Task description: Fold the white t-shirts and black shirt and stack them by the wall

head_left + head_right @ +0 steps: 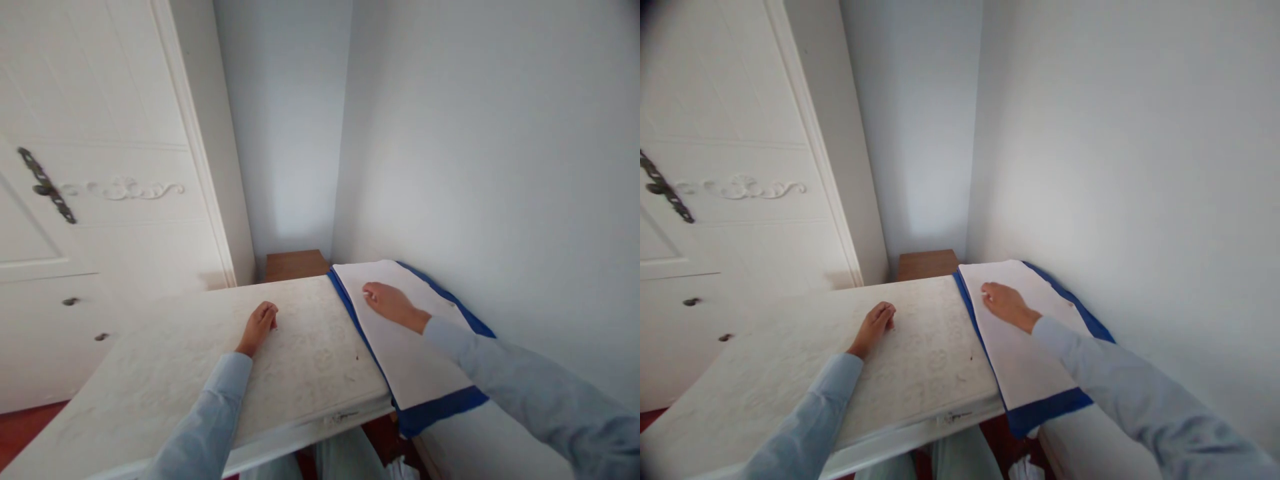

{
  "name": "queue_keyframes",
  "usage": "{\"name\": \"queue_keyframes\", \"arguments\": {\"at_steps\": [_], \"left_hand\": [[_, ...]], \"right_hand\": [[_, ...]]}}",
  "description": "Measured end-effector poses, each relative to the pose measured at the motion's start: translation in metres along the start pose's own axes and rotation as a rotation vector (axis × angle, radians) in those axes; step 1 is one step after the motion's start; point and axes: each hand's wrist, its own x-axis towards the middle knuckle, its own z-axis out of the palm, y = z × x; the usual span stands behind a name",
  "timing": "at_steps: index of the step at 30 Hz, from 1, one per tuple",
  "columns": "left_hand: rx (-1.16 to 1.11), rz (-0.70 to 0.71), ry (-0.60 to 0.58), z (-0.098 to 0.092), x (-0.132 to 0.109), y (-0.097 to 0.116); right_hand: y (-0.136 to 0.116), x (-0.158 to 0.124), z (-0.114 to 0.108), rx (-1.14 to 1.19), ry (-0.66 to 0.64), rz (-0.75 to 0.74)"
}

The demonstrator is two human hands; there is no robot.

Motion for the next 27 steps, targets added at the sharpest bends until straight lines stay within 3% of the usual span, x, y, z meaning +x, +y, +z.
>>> {"name": "queue_keyframes", "arguments": {"at_steps": [3, 5, 8, 11, 16, 18, 20, 22, 25, 26, 27], "left_hand": [[0.0, -0.016, 0.027, 0.002, 0.001, 0.0], [-0.001, -0.024, 0.05, 0.004, 0.002, -0.001], [0.021, -0.028, 0.064, 0.005, 0.002, -0.003], [0.046, -0.025, 0.078, 0.006, 0.002, -0.002], [0.02, -0.06, 0.149, 0.004, -0.001, 0.003], [0.013, -0.075, 0.192, 0.003, -0.002, 0.006], [0.008, -0.086, 0.233, 0.003, -0.002, 0.007], [-0.013, -0.099, 0.262, 0.006, -0.003, 0.009], [-0.083, -0.122, 0.273, 0.013, -0.01, 0.014], [-0.11, -0.132, 0.27, 0.015, -0.015, 0.019], [-0.143, -0.14, 0.257, 0.017, -0.021, 0.025]], "right_hand": [[0.088, -0.02, -0.046, -0.348, -0.128, 0.322], [0.131, -0.036, -0.065, -0.376, -0.279, 0.453], [0.164, -0.062, -0.074, -0.243, -0.359, 0.362], [0.168, -0.083, -0.068, -0.143, -0.312, 0.238], [0.141, -0.091, -0.057, -0.219, -0.355, 0.274], [0.119, -0.081, -0.066, -0.177, -0.365, 0.217], [0.088, -0.064, -0.09, -0.008, -0.304, 0.135], [0.049, -0.038, -0.127, 0.3, -0.068, 0.017], [-0.016, 0.008, -0.188, 0.793, 0.577, -0.236], [-0.036, 0.024, -0.204, 0.862, 0.707, -0.322], [-0.056, 0.039, -0.216, 0.887, 0.716, -0.394]]}}
